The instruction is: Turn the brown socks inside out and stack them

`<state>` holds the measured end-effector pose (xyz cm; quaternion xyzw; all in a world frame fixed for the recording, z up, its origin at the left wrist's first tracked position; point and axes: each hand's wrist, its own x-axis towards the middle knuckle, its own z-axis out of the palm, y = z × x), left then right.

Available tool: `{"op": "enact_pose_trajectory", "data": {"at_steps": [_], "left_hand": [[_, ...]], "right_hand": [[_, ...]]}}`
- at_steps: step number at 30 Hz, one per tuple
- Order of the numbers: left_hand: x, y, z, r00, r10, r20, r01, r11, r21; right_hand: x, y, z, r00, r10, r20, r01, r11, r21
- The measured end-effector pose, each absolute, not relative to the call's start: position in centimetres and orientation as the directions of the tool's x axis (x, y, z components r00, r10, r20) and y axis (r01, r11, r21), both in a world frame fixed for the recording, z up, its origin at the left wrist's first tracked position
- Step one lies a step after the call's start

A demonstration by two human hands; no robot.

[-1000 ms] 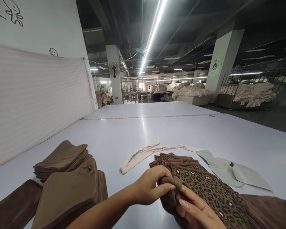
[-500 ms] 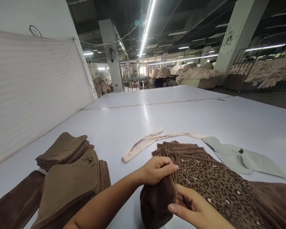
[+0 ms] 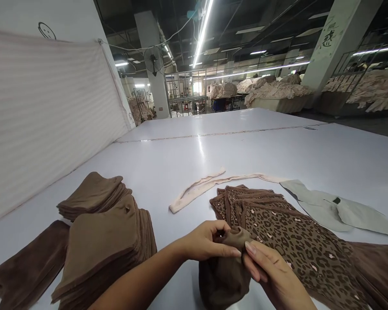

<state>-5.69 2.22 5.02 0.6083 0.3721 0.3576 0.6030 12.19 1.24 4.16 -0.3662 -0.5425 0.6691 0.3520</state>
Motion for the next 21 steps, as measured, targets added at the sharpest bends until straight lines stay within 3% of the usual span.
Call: {"op": "enact_pose_trajectory", "data": {"at_steps": [3, 6, 8, 9, 11, 14, 18, 21], "left_hand": [[-6.2, 2.7, 4.9, 0.498, 0.866, -0.057, -0.076, 0.109, 0.991], [-6.7, 2.8, 6.2, 0.44, 0.898, 0.022, 0.063, -0.056, 0.996], [-6.7, 2.7, 7.2, 0.465, 0.876, 0.127, 0.174, -0.231, 0.957], [-6.6, 2.6, 7.7, 0.498, 0.85, 0.172, 0.197, -0.305, 0.932], [-6.5, 2.5, 8.0, 0.521, 0.824, 0.224, 0.182, -0.363, 0.914], [-6.9, 2.6, 6.8, 0.437, 0.888, 0.143, 0.153, -0.23, 0.961], [-8.0, 2.5, 3.0, 0.38, 0.907, -0.181, 0.05, 0.175, 0.983], [-7.7, 2.1, 0.8, 0.346, 0.903, -0.254, -0.069, 0.294, 0.953]], "right_hand": [[12.9, 1.1, 3.6, -0.396, 0.913, -0.102, -0.064, -0.138, -0.988], [14.0, 1.3, 3.5, -0.093, 0.993, 0.078, 0.121, 0.089, -0.989], [14.5, 1.6, 3.9, 0.021, 0.965, 0.261, 0.285, 0.245, -0.927], [14.5, 1.8, 4.3, -0.017, 0.949, 0.316, 0.344, 0.302, -0.889], [14.1, 2.4, 5.1, -0.232, 0.927, 0.296, 0.382, 0.366, -0.848], [13.1, 3.1, 5.7, -0.436, 0.882, 0.179, 0.316, 0.337, -0.887], [12.7, 3.1, 4.7, -0.304, 0.944, 0.128, 0.096, 0.164, -0.982], [13.5, 3.1, 3.2, -0.214, 0.973, 0.086, 0.051, 0.099, -0.994]]}}
